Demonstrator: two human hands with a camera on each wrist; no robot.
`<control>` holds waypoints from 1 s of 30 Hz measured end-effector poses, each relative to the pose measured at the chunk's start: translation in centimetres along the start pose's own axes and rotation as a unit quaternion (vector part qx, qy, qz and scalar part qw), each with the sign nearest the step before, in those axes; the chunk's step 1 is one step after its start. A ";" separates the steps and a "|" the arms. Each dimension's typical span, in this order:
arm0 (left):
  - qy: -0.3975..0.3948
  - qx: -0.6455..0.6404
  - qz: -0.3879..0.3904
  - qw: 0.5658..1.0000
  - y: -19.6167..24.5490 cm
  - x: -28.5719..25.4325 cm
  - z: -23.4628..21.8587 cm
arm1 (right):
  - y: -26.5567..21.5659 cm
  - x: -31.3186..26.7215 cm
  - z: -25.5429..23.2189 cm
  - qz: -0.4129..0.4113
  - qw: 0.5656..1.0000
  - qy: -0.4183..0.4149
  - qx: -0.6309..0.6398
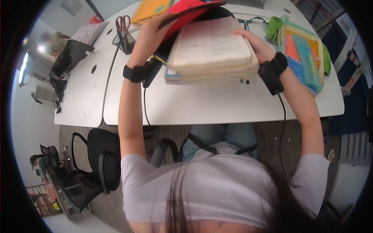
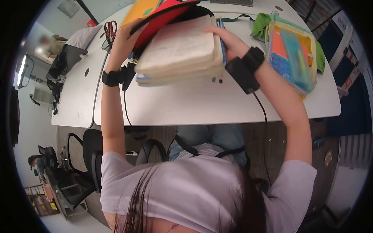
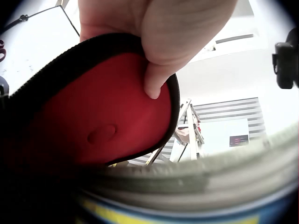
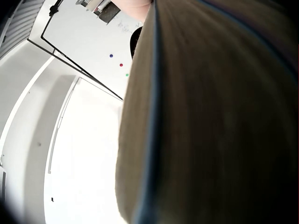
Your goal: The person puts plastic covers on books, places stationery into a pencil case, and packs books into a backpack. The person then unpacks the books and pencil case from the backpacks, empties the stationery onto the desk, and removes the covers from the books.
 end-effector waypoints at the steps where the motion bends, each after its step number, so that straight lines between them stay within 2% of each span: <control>1: -0.002 -0.002 0.000 1.000 0.3 -0.2 -0.1 | -0.5 0.5 0.5 0.000 1.000 0.002 0.001; 3: 0.002 0.013 -0.006 1.000 0.7 -0.4 -0.3 | -1.6 1.6 1.2 -0.041 0.997 0.044 -0.043; 5: 0.007 0.013 0.008 1.000 0.7 -0.9 -0.5 | -1.7 3.2 0.8 -0.049 0.997 0.051 -0.037; 7: -0.002 0.031 0.033 0.999 1.0 -1.6 -0.7 | -1.3 5.1 0.1 -0.098 0.985 0.142 0.014; 8: -0.017 0.033 0.012 0.999 1.5 -1.8 -0.5 | -1.2 5.8 0.1 -0.100 0.986 0.129 0.022; 9: -0.019 0.047 0.062 0.997 1.5 -1.8 0.1 | -0.5 6.4 -0.1 -0.100 0.986 0.129 0.022; 11: -0.035 0.076 0.077 0.994 1.0 -1.7 1.6 | 0.8 5.7 2.6 -0.163 0.972 0.158 0.057; 12: -0.030 0.070 0.082 0.994 0.8 -1.4 2.1 | 1.9 9.7 -1.8 -0.283 0.917 0.105 -0.261; 13: -0.030 0.070 0.082 0.994 0.9 -1.1 2.2 | 1.8 9.2 -1.3 -0.283 0.917 0.105 -0.261; 14: -0.017 0.044 0.056 0.997 1.0 -0.7 2.1 | 1.4 7.9 0.5 -0.353 0.823 0.090 -0.435; 15: -0.002 0.018 0.031 0.999 0.9 -0.5 1.9 | 1.0 6.6 2.9 -0.409 0.693 0.070 -0.590; 16: 0.011 -0.021 0.033 0.999 0.8 -0.4 1.7 | 0.9 6.9 5.3 -0.227 0.942 0.107 -0.225; 17: 0.013 -0.019 0.033 0.999 0.6 -0.3 1.6 | 0.7 7.6 5.9 -0.228 0.941 0.105 -0.226; 19: 0.025 -0.010 0.050 0.998 0.6 -0.2 1.6 | 0.3 8.9 6.3 -0.206 0.975 -0.035 -0.080; 20: 0.025 -0.011 0.051 0.998 0.5 -0.2 1.8 | 0.4 9.5 6.3 -0.206 0.975 -0.033 -0.081; 21: 0.029 -0.025 0.047 0.998 0.4 -0.2 1.9 | 0.6 10.1 6.2 -0.269 0.941 0.011 -0.203; 22: 0.034 -0.039 0.042 0.998 0.3 -0.2 2.0 | 1.1 10.9 6.0 -0.325 0.888 0.054 -0.321; 23: 0.033 -0.039 0.042 0.998 0.1 -0.2 2.1 | 1.8 11.7 5.8 -0.374 0.815 0.095 -0.431; 25: 0.095 -0.064 0.061 0.992 -0.7 -0.3 1.8 | 3.6 13.3 5.3 -0.445 0.622 0.170 -0.621; 26: 0.109 -0.125 0.011 0.986 -1.6 -0.2 1.6 | 4.5 14.3 4.8 -0.467 0.504 0.202 -0.698; 27: 0.139 -0.114 -0.019 0.984 -2.4 -0.1 1.0 | 4.9 15.5 3.7 -0.467 0.506 0.202 -0.697; 28: 0.144 -0.113 -0.053 0.982 -2.6 0.0 0.4 | 4.6 16.3 2.6 -0.368 0.704 0.176 -0.580; 29: 0.150 -0.113 -0.086 0.978 -2.8 0.2 0.0 | 4.9 17.1 1.5 -0.246 0.858 0.140 -0.428; 30: 0.167 -0.115 -0.031 0.979 -3.2 0.4 0.0 | 5.1 17.2 0.7 -0.244 0.859 0.142 -0.428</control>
Point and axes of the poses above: each hand's wrist, its own x-axis towards the middle knuckle, its own z-axis out of the palm, y = z × x, the point moved 2 cm from there along x, towards the middle knuckle, and after that the axes turned 1 degree about y, right-handed, at the moved point
